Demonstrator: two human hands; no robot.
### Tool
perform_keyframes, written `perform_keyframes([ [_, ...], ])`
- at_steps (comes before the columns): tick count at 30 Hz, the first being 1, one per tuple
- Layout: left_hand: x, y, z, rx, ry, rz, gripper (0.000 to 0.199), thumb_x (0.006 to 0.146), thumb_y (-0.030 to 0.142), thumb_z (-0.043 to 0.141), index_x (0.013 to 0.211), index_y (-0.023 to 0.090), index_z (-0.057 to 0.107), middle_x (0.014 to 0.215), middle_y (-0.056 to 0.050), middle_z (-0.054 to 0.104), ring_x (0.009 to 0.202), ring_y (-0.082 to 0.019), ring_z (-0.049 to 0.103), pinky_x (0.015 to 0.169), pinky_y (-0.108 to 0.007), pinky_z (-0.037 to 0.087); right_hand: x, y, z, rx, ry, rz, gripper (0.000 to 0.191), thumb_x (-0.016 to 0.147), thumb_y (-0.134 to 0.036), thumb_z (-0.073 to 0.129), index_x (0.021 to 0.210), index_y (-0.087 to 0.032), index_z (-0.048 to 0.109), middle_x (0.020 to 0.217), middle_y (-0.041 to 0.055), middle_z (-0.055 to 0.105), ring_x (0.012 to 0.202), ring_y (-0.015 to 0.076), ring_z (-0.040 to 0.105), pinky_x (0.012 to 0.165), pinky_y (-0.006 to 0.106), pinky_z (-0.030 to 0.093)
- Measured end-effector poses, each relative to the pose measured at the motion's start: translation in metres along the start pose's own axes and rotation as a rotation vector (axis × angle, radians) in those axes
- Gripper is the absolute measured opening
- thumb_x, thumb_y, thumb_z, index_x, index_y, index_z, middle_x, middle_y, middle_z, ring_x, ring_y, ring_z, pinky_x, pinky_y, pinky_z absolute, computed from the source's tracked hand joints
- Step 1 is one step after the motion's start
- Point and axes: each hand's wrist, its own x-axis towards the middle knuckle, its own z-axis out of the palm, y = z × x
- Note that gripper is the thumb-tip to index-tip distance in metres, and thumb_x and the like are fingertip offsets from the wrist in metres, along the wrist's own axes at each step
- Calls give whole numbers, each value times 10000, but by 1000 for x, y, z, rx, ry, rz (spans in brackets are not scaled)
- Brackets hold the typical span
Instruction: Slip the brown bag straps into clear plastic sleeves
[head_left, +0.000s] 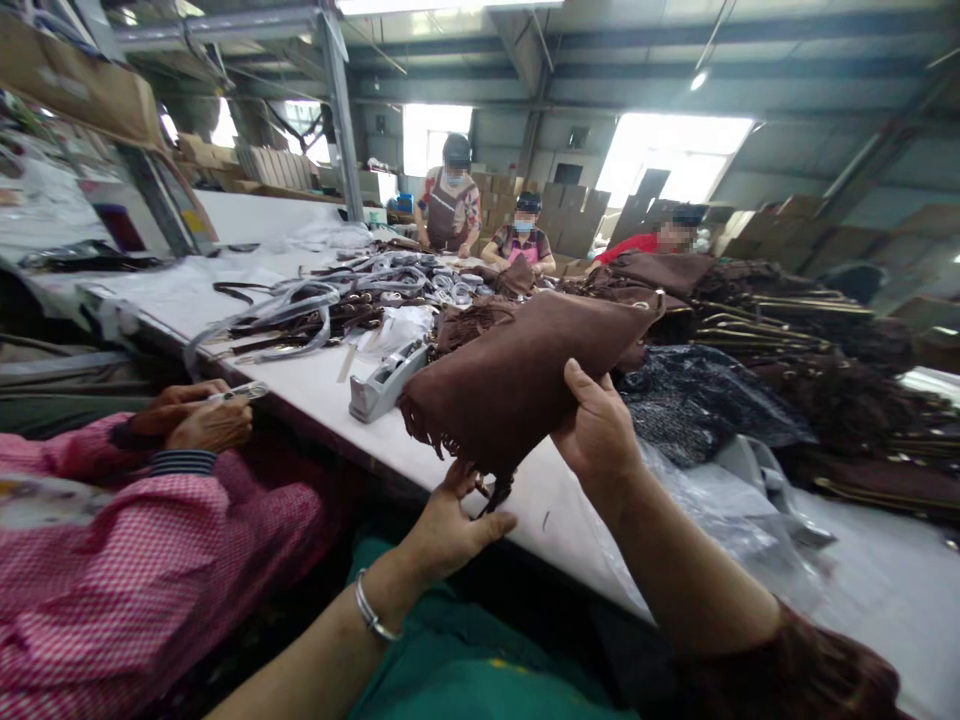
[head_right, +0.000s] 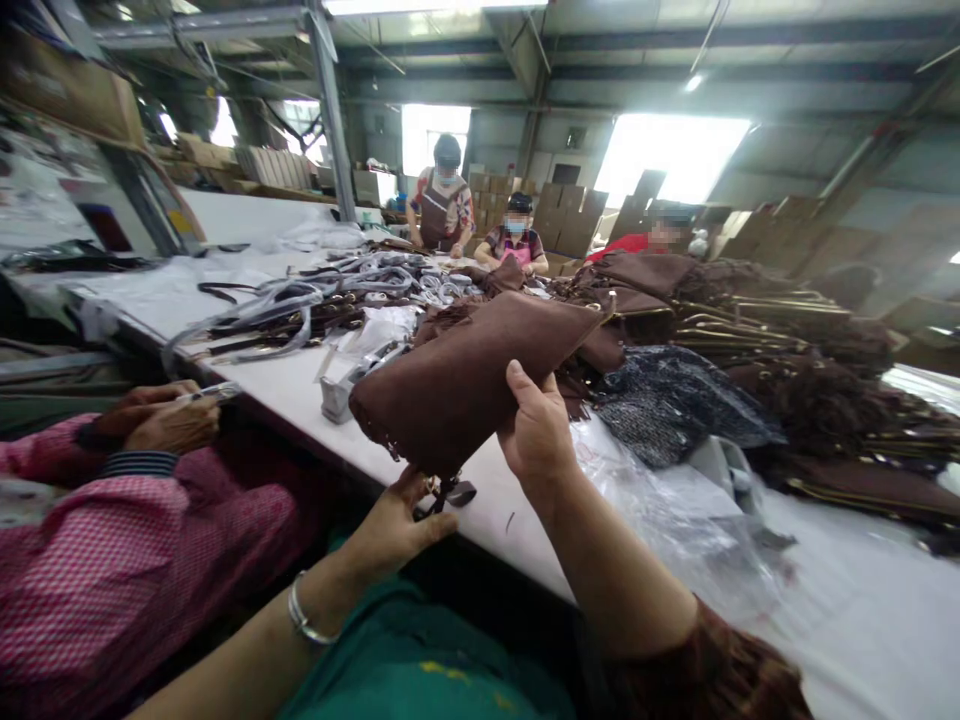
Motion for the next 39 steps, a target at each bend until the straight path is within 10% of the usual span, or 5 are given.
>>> perform_keyframes([
  [8, -20, 14, 14, -209, -304, -105, 301, 747, 347, 737, 943, 140, 638, 740, -41, 688, 622, -163, 658, 636, -290, 519, 6, -24, 27, -49, -137, -130, 409, 781, -267, 697, 1176, -285, 590, 1116, -15, 692, 1122, 193, 604, 1044, 417, 442],
  [14, 14, -26, 27, -409, 20, -338, 196, 767, 239, 717, 897, 144, 605, 783, -2, 635, 547, -75, 586, 516, -208, 487, 68, 25, -7, -372, -220, -224, 487, 794, -334, 650, 1261, -260, 533, 1171, -1, 665, 1079, 182, 607, 1003, 380, 458],
  [18, 43, -54, 28, -411, 203, -554, 61, 842, 149, 583, 803, 101, 578, 778, -70, 654, 632, -132, 652, 565, -251, 524, 78, 71, -67, -1015, 139, 38, 555, 721, -274, 660, 1252, -159, 551, 1104, 95, 684, 1042, 234, 616, 962, 394, 461],
  [30, 17, -81, 24, -391, 145, -555, 70, 797, 60, 593, 842, 89, 636, 838, -107, 685, 754, -160, 675, 673, -255, 548, -147, 64, -131, -898, -249, 757, 424, 853, -535, 509, 888, -141, 664, 797, 65, 683, 671, 176, 639, 507, 241, 461],
  [39, 1, -88, 42, -161, 35, -609, 192, 763, 253, 692, 884, 106, 672, 814, -97, 704, 681, -166, 666, 560, -228, 515, -166, 70, -122, -573, -169, 945, 236, 789, -390, 573, 777, -158, 610, 629, 10, 632, 446, 110, 545, 388, 200, 357],
])
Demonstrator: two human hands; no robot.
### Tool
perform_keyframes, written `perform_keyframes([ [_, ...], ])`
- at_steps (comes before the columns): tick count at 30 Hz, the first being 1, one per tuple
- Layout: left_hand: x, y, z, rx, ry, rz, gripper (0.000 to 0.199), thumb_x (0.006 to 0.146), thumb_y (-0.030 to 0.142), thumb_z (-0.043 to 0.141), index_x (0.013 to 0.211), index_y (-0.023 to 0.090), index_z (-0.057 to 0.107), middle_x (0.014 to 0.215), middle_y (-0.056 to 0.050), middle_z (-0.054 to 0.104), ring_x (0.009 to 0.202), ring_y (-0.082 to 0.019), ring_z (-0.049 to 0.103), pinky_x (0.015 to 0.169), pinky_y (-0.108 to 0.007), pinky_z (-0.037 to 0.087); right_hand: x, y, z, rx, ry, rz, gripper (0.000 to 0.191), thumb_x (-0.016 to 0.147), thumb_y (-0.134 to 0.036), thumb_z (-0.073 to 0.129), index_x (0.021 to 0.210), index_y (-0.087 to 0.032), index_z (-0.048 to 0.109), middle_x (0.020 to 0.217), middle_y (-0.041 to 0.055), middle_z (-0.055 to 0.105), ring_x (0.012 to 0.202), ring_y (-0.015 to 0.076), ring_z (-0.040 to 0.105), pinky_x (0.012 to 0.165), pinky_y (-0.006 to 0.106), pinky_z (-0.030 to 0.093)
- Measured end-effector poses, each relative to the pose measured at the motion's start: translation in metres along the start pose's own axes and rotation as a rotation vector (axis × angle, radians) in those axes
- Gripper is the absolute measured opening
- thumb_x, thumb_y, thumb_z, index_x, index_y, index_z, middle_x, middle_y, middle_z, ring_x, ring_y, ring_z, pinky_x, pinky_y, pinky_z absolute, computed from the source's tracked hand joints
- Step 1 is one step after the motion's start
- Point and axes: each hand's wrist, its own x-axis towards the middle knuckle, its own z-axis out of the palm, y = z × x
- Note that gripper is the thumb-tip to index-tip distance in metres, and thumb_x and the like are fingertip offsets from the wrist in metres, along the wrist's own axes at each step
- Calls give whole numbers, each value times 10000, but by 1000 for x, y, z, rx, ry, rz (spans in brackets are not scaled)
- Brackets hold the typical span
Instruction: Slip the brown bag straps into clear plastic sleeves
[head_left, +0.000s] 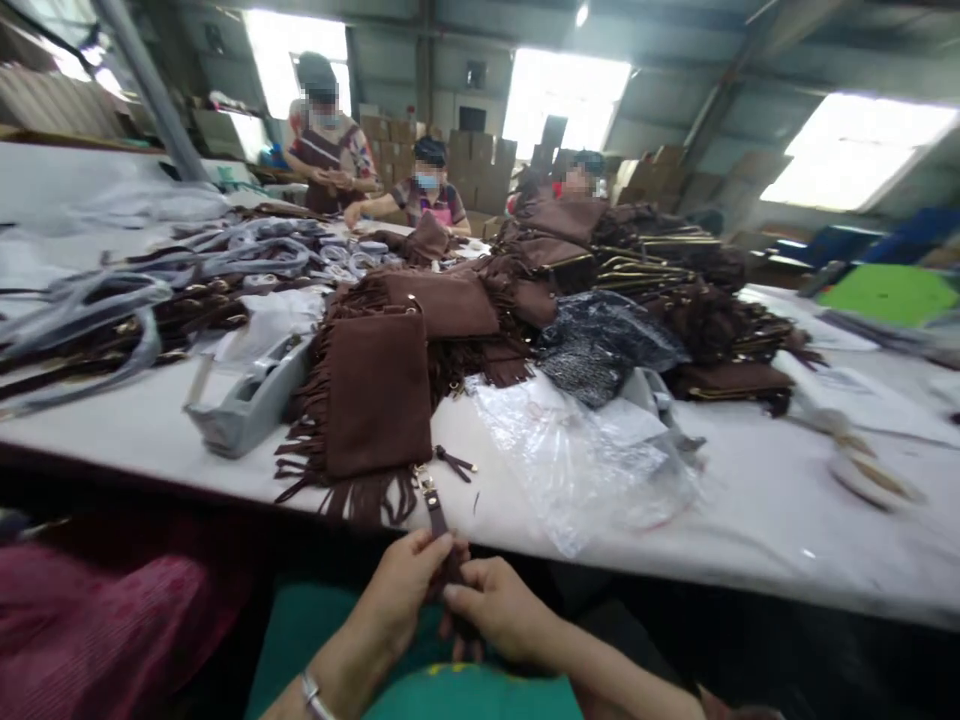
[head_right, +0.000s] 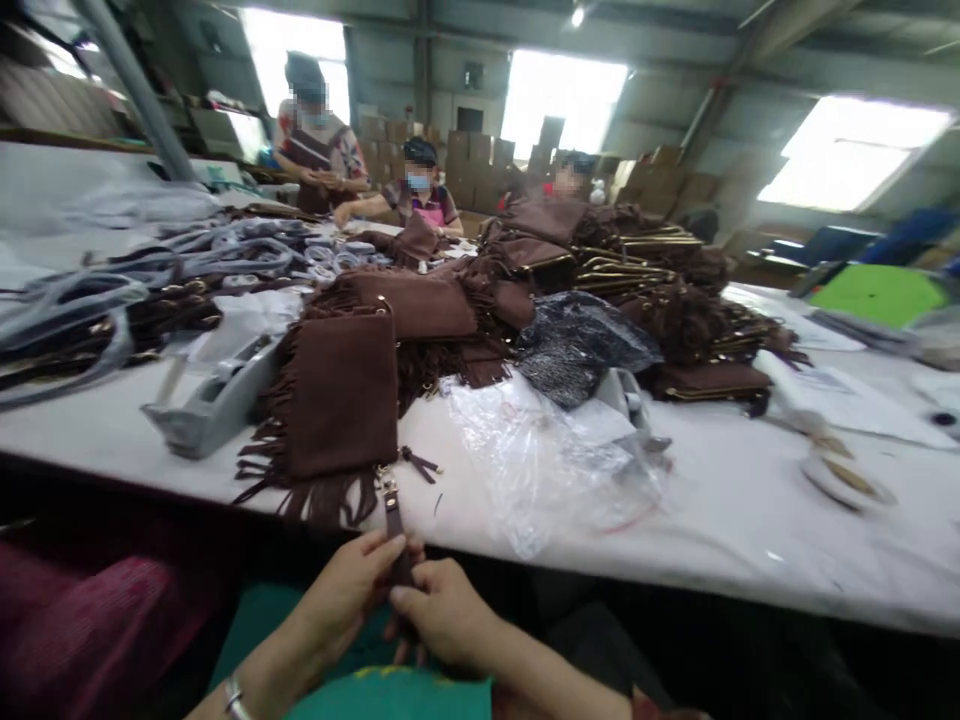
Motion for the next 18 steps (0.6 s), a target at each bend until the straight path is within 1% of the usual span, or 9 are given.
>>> perform_keyframes([
  [3, -2, -10, -5, 155, -101, -47, 363, 703, 386, 744, 930, 110, 682, 632, -30, 660, 476, -127, 569, 424, -214, 432, 2, 5, -5, -48, 30, -3, 193, 781, -364, 559, 761, -196, 650, 625, -13, 617, 460, 126, 548, 403, 224, 399],
  [6, 2, -11, -6, 125, -78, -80, 391, 632, 380, 801, 896, 113, 692, 745, -62, 715, 653, -181, 663, 595, -254, 532, -8, 4, -15, -354, 146, -206, 140, 785, -352, 573, 815, -284, 691, 740, -33, 676, 640, 172, 621, 590, 281, 492],
  [8, 4, -9, -5, 78, -67, -130, 398, 613, 355, 824, 900, 112, 694, 887, -103, 738, 832, -228, 693, 739, -291, 554, -24, -2, -31, -569, 322, -398, 149, 807, -361, 571, 894, -335, 689, 845, -36, 701, 780, 199, 640, 730, 311, 498],
  [10, 6, -7, -2, 44, -61, -190, 394, 631, 323, 824, 936, 113, 690, 966, -128, 736, 903, -240, 694, 784, -303, 557, -45, -9, -59, -642, 579, -515, 192, 842, -356, 536, 964, -318, 680, 905, 1, 702, 834, 214, 640, 787, 330, 495],
  [12, 9, -7, 2, 16, -43, -237, 360, 661, 258, 809, 965, 113, 681, 1011, -146, 728, 923, -238, 698, 791, -305, 565, -66, -13, -100, -593, 912, -564, 226, 858, -333, 513, 1004, -261, 671, 949, 56, 696, 851, 220, 635, 804, 338, 498],
  [15, 13, -9, 6, 6, 24, -272, 305, 681, 142, 776, 963, 102, 669, 1006, -161, 727, 893, -246, 711, 763, -317, 585, -92, -7, -172, -434, 1436, -499, 305, 829, -383, 531, 1041, -194, 642, 1028, 109, 673, 898, 236, 620, 808, 357, 507],
  [16, 15, -10, 7, 8, 47, -274, 299, 679, 110, 768, 960, 96, 665, 991, -163, 729, 877, -248, 714, 746, -316, 590, -96, -2, -192, -336, 1557, -449, 365, 810, -402, 533, 1076, -168, 618, 1045, 118, 664, 909, 237, 619, 787, 356, 516],
  [17, 17, -11, 8, 8, 65, -271, 303, 672, 93, 767, 957, 93, 661, 972, -162, 731, 860, -250, 717, 728, -314, 594, -98, 2, -209, -237, 1600, -391, 421, 794, -416, 533, 1115, -152, 594, 1055, 118, 660, 905, 234, 625, 754, 345, 527],
  [18, 19, -13, 7, -1, 70, -266, 316, 663, 93, 773, 957, 92, 658, 958, -159, 734, 851, -252, 719, 718, -314, 596, -98, 7, -220, -150, 1576, -357, 461, 795, -427, 516, 1155, -145, 571, 1075, 113, 654, 907, 229, 632, 720, 332, 535],
])
